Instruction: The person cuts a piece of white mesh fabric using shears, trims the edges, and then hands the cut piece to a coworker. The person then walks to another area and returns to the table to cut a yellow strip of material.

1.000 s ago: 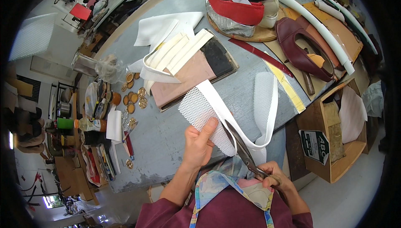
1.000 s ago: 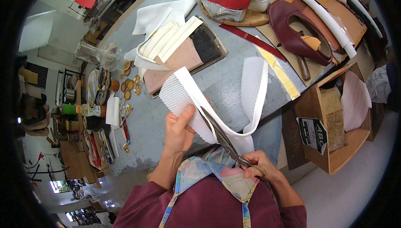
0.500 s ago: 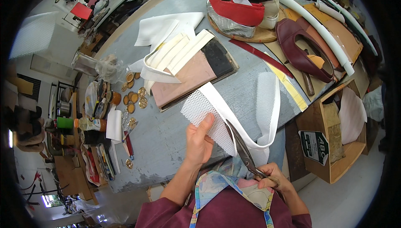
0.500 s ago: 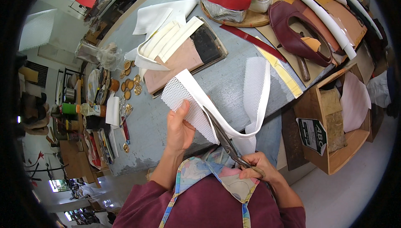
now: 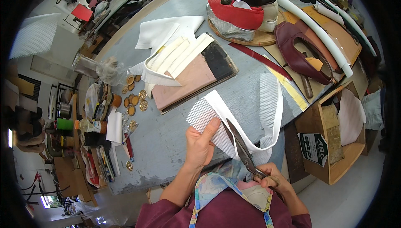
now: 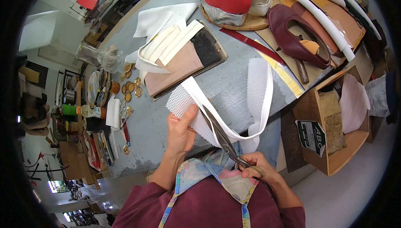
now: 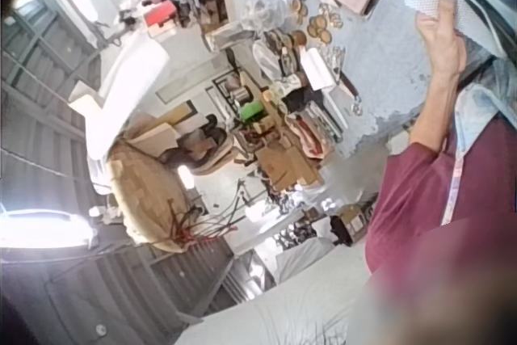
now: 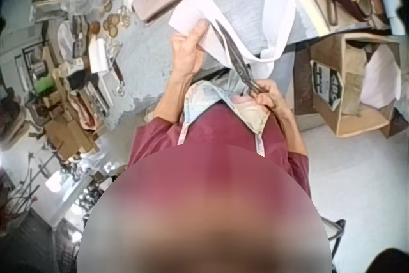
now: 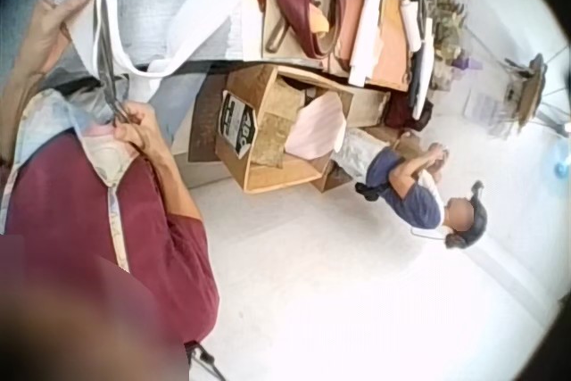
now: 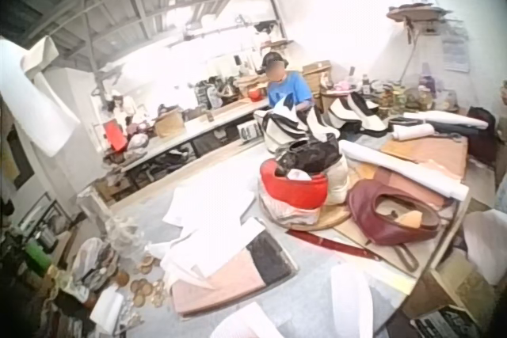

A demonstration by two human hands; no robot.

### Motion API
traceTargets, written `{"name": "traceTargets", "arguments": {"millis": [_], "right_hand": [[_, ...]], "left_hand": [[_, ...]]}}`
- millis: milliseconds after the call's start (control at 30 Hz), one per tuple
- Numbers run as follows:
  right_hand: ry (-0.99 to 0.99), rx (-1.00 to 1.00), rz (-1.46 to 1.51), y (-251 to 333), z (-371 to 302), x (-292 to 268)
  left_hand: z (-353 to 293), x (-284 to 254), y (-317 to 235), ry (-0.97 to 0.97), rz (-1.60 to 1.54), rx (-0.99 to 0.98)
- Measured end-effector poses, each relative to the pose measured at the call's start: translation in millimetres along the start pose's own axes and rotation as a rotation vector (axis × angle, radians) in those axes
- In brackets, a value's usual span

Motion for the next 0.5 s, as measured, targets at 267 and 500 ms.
{"name": "traceTargets", "arguments": {"millis": [267,500], "right_hand": [[0.002,0.011,-0.072,1.1,-7.1,-2.1],[-0.016,0.039,-0.015,12.8,-14.8,4.7]], "left_hand": [[1.5,0.0,1.9,-0.002,-0.022,-0.019],[12.0,6.1,-15.6,0.028,-0.076,0.081]]}}
Point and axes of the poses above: each hand's wrist, its own z-axis towards the middle knuckle, its own x-axis out of the palm, y = z × x, the point moved 10 cm from there along z, towards the middle knuckle, and after that the axes turned 12 degrees about -x, right-handed, at the moved point
